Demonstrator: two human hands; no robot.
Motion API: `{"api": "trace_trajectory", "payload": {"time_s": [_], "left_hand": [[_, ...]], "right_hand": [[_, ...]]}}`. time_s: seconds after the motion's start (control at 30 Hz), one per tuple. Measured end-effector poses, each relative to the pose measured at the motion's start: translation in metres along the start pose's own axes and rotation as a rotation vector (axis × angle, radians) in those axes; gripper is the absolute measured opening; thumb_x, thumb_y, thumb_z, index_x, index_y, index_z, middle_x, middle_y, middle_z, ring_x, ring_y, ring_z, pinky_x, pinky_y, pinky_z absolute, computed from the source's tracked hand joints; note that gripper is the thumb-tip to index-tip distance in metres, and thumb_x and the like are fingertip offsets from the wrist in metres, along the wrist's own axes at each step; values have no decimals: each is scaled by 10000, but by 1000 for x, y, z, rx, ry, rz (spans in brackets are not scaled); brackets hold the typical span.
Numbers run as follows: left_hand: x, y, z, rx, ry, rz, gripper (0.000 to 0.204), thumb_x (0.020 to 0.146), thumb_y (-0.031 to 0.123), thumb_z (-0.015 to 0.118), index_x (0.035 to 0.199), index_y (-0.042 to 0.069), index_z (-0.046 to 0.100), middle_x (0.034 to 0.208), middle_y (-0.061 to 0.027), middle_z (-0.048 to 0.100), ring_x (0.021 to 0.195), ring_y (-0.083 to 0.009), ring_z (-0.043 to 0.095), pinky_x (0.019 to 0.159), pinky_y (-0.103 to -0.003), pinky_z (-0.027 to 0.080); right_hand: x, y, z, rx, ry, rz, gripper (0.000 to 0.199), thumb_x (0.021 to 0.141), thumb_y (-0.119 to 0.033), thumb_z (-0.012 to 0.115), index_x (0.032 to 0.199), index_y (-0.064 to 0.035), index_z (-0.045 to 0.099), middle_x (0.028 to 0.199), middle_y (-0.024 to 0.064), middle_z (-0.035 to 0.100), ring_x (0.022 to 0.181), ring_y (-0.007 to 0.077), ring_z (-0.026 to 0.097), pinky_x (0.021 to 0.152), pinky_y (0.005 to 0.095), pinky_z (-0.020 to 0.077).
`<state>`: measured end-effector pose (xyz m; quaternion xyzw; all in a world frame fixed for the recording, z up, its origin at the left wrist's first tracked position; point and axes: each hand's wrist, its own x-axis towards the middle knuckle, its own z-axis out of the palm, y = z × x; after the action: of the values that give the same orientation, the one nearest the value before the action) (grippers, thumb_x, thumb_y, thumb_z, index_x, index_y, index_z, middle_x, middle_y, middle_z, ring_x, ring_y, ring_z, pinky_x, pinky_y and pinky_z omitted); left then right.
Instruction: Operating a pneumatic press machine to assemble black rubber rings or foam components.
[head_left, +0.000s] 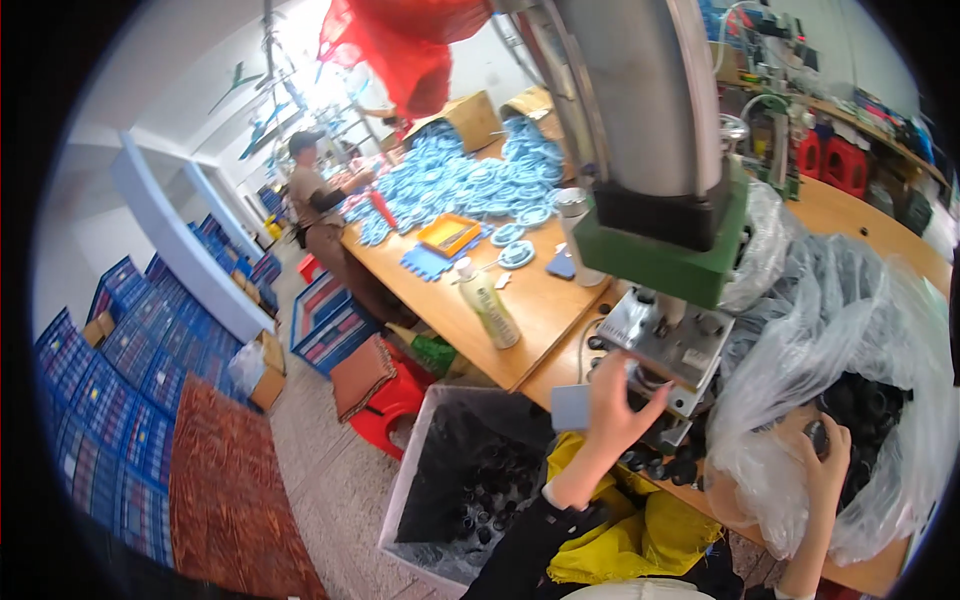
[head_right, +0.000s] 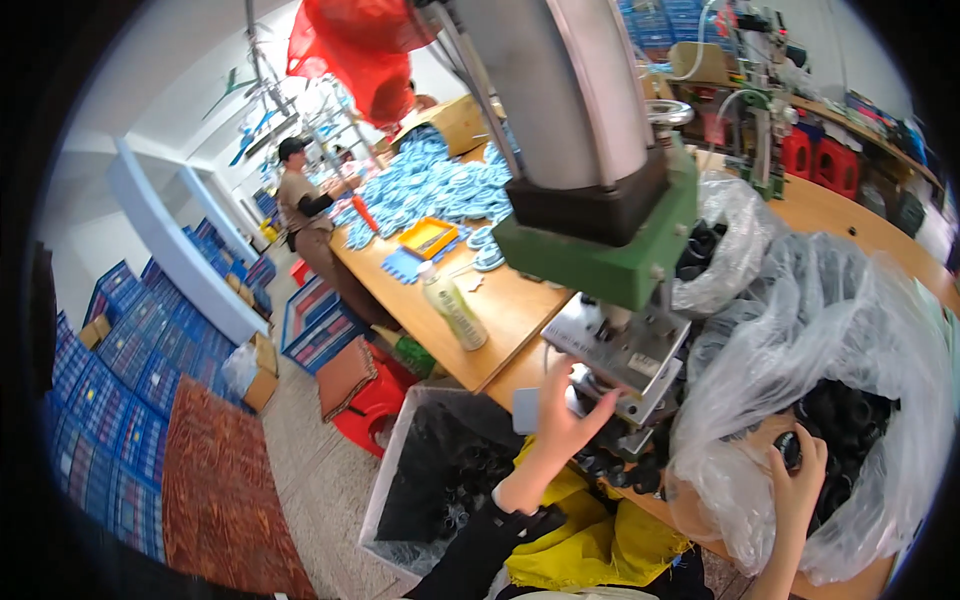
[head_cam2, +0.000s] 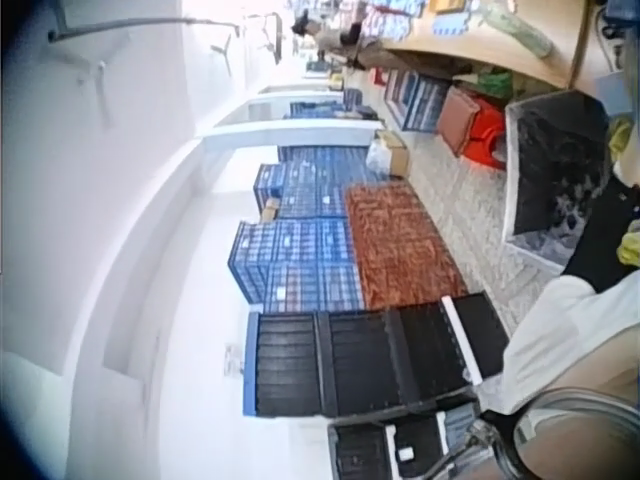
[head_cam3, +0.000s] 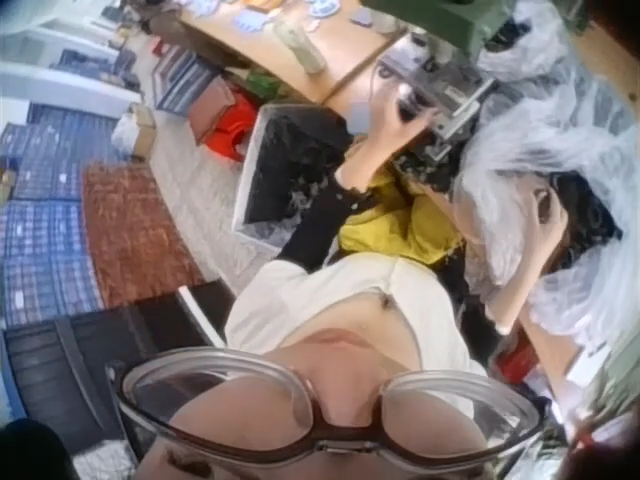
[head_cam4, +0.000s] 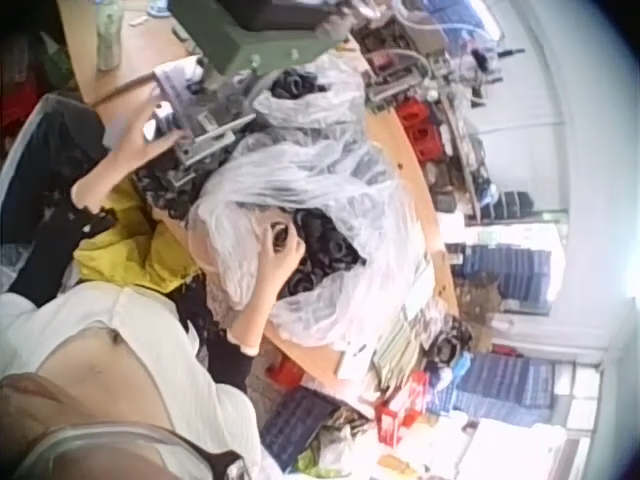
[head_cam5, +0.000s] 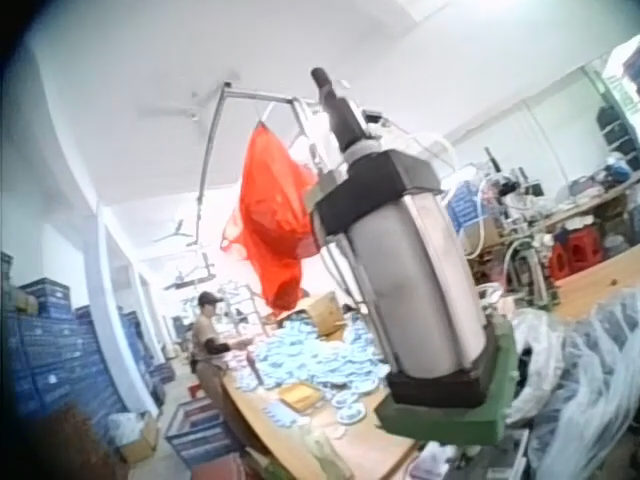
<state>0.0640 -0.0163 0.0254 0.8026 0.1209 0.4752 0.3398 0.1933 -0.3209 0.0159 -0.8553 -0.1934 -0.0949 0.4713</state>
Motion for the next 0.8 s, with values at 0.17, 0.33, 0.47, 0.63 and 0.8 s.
{"api": "trace_trajectory", "payload": {"time_s": [0.17, 0.33, 0.47, 0.63, 0.8], "left_hand": [[33, -2, 40, -190, 71, -132, 339, 668, 126, 748, 942, 8, 585, 830, -161, 612, 764, -355, 596, 678, -395, 468], [19, -14, 49, -25, 88, -161, 389, 702, 215, 739, 997, 22, 574, 884, -158, 611, 819, -365, 564, 742, -421, 435], [-16, -14, 31, -45, 336, -203, 360, 721, 160, 752, 1007, 8, 595, 914, -132, 621, 832, -310, 583, 753, -379, 458], [-106, -88, -99, 582, 554, -355, 490, 763, 154, 727, 1158, -33, 507, 1133, -189, 537, 1068, -304, 504, 949, -393, 386], [-129, -113, -138, 746, 536, -336, 533, 804, 100, 640, 1259, -70, 420, 1338, -243, 415, 1265, -400, 372, 1054, -454, 296]], "right_hand": [[-19, -20, 8, 224, -28, -15, 490, 715, 50, 693, 1178, 27, 535, 1114, 78, 526, 992, 175, 540, 842, 258, 438], [-47, -93, 56, 328, -95, -231, 555, 658, -15, 766, 1172, 12, 557, 1088, 130, 603, 954, 220, 597, 828, 309, 476], [-28, -114, 111, 420, -197, -280, 589, 676, -169, 816, 1177, -7, 551, 1080, 157, 615, 936, 268, 617, 807, 338, 490], [4, -142, 153, 423, -197, -248, 515, 684, -174, 794, 1095, 11, 545, 917, 188, 628, 852, 361, 602, 729, 393, 481], [26, -150, 172, 416, -179, -246, 419, 669, -157, 785, 995, 8, 580, 873, 197, 634, 846, 391, 598, 720, 418, 482]]}}
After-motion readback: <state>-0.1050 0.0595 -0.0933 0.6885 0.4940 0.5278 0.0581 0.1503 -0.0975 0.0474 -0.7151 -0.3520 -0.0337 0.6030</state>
